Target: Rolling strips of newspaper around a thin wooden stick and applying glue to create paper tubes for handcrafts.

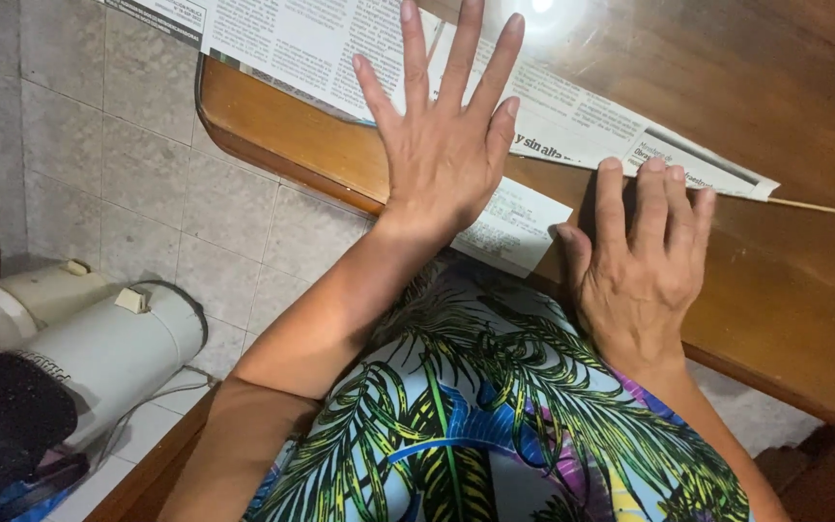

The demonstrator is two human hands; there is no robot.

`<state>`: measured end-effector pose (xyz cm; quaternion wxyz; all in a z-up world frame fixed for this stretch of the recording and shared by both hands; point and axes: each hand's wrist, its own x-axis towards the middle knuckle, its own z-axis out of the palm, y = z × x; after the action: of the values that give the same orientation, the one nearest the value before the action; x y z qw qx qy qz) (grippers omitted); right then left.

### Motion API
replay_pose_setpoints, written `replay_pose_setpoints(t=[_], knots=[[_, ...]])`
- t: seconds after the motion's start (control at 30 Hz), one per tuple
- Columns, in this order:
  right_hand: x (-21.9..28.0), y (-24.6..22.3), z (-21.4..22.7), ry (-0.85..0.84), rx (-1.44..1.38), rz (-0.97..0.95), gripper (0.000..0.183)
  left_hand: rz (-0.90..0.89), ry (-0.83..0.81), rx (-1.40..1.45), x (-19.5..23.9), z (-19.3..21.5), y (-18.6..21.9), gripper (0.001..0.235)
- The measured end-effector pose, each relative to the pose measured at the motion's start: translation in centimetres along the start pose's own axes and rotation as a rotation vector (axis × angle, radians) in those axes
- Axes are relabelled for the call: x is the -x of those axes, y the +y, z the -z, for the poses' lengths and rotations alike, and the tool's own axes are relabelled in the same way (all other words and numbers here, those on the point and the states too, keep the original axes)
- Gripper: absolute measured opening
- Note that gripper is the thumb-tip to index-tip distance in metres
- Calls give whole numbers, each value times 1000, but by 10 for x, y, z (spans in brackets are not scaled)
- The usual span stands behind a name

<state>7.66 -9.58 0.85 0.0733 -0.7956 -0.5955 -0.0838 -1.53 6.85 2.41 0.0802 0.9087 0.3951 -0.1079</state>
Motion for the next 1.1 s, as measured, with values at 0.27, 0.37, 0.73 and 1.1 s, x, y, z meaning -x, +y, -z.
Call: replay_pose_setpoints(t=[0.27,0.37,0.73,1.1], knots=[[1,2,-3,-21,19,1,63,14,-15,24,-2,-1,-1,45],[-9,-2,0,-4,124,66,67,18,0,32,-3,-3,-1,46],[-17,-4,3,-17,-3,37,69,-1,144,38,-5,-16,-4,46],[-20,-8,3,0,10,26,67,37,150,37,-10,-19,-7,47]])
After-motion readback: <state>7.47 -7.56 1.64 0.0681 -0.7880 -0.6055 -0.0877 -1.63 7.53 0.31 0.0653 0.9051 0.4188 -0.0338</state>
